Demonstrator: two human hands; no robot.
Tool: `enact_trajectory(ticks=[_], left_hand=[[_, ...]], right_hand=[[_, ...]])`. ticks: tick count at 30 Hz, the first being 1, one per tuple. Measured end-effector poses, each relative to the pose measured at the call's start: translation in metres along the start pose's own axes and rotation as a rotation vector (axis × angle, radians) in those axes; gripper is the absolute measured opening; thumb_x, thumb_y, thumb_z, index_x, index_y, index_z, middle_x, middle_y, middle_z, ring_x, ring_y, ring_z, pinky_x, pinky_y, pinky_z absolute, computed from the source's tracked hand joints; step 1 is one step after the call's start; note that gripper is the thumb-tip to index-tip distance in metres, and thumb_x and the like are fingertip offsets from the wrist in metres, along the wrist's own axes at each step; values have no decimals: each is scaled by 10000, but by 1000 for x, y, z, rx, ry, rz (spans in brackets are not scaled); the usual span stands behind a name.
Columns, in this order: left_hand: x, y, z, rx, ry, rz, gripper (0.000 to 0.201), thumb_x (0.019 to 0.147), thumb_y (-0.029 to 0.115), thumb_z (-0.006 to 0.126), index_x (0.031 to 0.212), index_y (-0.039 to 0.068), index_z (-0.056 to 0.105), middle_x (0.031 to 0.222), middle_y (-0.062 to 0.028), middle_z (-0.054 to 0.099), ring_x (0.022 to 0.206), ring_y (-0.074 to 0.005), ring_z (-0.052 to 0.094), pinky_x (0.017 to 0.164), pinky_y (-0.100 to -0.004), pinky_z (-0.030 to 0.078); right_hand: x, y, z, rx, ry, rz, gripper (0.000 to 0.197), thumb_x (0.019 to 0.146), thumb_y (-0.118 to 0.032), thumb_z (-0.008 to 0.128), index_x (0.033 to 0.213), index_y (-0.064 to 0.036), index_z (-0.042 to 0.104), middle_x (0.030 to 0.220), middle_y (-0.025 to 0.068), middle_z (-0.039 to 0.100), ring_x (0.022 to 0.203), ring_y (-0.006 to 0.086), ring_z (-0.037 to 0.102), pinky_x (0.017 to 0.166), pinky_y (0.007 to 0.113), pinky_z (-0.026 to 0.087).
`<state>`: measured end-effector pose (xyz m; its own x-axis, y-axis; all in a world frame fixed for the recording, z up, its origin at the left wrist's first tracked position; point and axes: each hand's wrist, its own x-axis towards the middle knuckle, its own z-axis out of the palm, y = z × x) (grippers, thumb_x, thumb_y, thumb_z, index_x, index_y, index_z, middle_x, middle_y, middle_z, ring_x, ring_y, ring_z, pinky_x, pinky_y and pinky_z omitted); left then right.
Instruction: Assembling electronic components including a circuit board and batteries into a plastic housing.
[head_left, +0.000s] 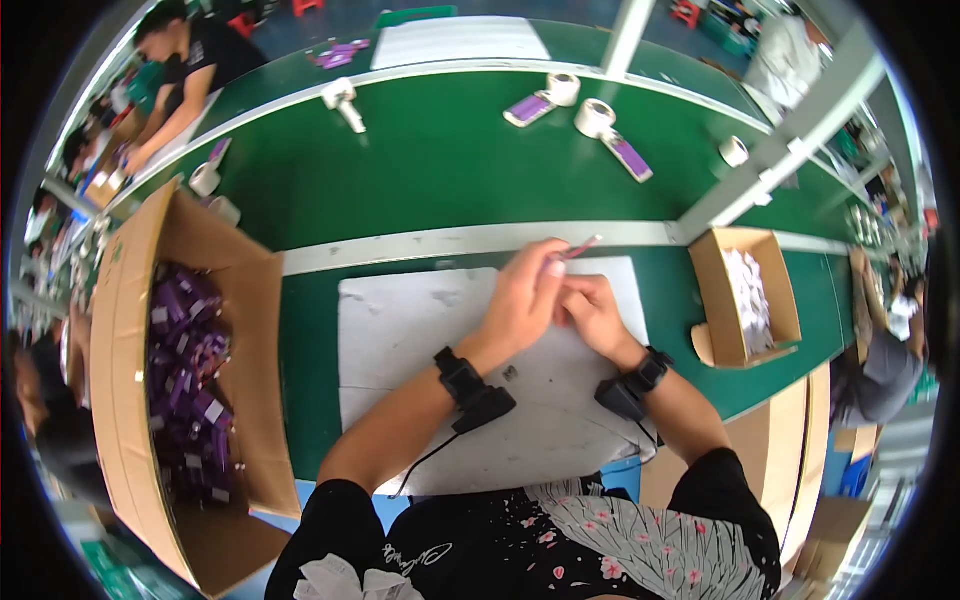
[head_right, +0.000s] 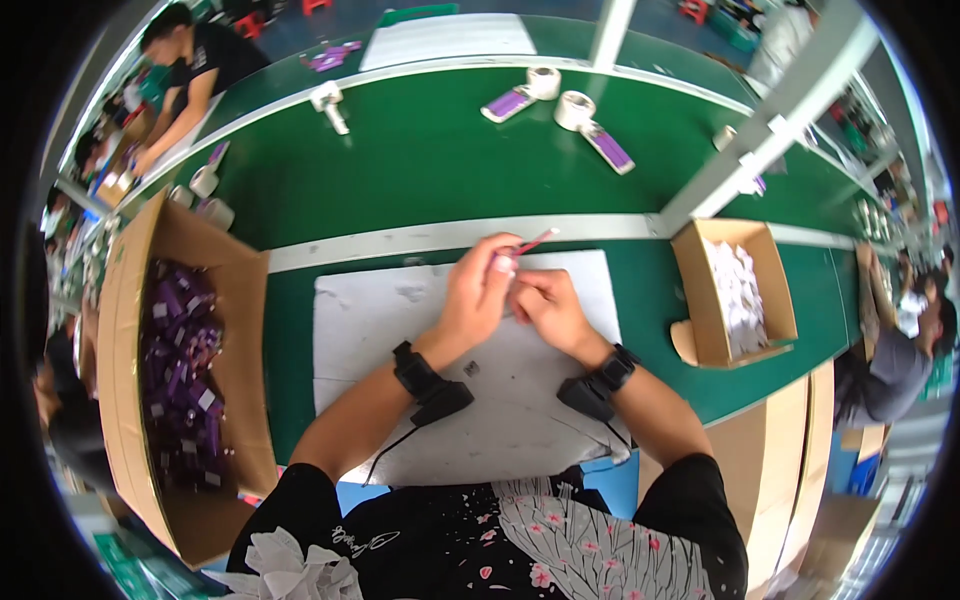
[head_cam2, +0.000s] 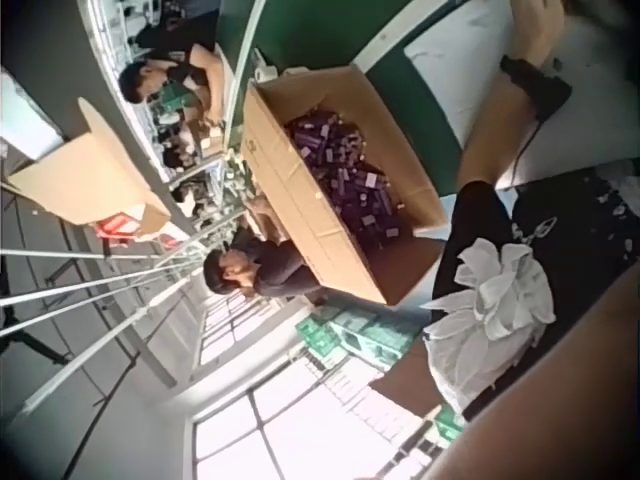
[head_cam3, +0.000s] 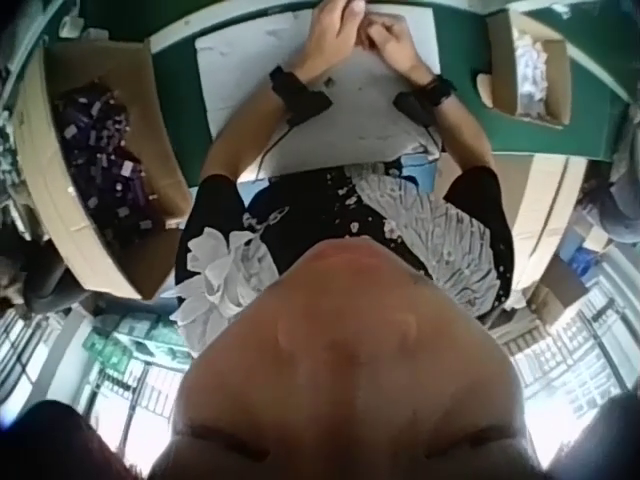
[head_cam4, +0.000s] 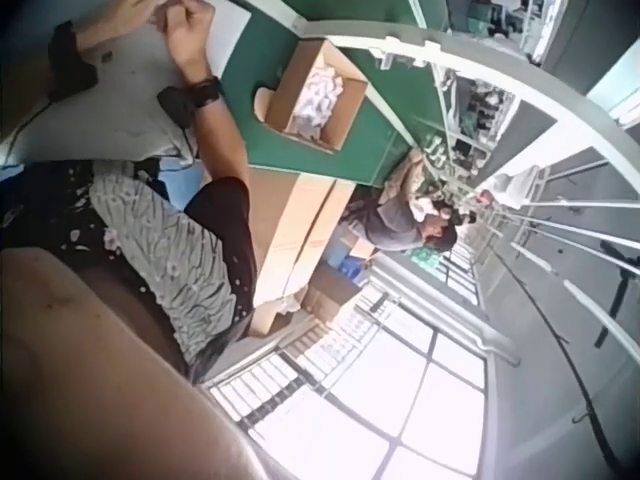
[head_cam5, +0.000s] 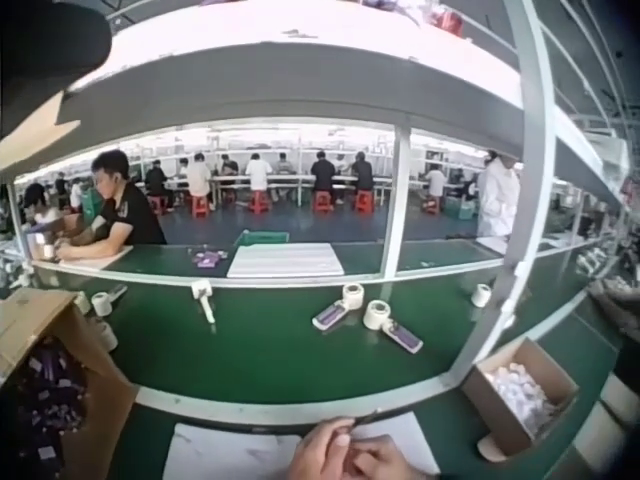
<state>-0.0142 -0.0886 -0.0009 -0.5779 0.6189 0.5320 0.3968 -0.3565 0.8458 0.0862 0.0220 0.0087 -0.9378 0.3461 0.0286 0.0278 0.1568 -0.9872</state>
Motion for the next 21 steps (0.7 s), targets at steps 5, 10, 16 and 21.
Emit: enact_trajectory(ticks=[5, 10, 16, 21], left_hand=[[-2, -8, -3, -90, 53, -66, 265, 1019, 205, 408, 1155, 27, 549, 859, -65, 580, 678, -126, 515, 595, -263, 423], [-4, -10, -11, -194, 99, -162, 305, 1042, 258, 361, 1173, 44, 535, 841, -15, 552, 628, -46, 440, 509, -204, 352], [-4, -11, -10, -212, 147, -212, 278, 1031, 213, 387, 1134, 19, 557, 829, -47, 577, 695, -102, 499, 620, -261, 421], [-2, -10, -9, -233, 172, -202, 284, 1034, 217, 379, 1137, 14, 548, 825, -47, 570, 686, -97, 492, 610, -254, 411]], right_hand=[[2, -11, 5, -54, -28, 11, 251, 865, -50, 447, 647, 10, 555, 565, 40, 545, 521, 95, 502, 495, 259, 405], [2, -18, 14, -104, -13, 41, 263, 852, -57, 439, 615, 11, 530, 560, 52, 551, 533, 108, 501, 509, 261, 404], [4, -12, 10, -114, -36, 14, 248, 861, -55, 460, 650, 18, 568, 561, 44, 545, 519, 92, 514, 492, 257, 410], [5, -14, 10, -77, -45, 13, 240, 862, -53, 468, 663, 21, 579, 569, 43, 546, 526, 91, 524, 493, 257, 411]])
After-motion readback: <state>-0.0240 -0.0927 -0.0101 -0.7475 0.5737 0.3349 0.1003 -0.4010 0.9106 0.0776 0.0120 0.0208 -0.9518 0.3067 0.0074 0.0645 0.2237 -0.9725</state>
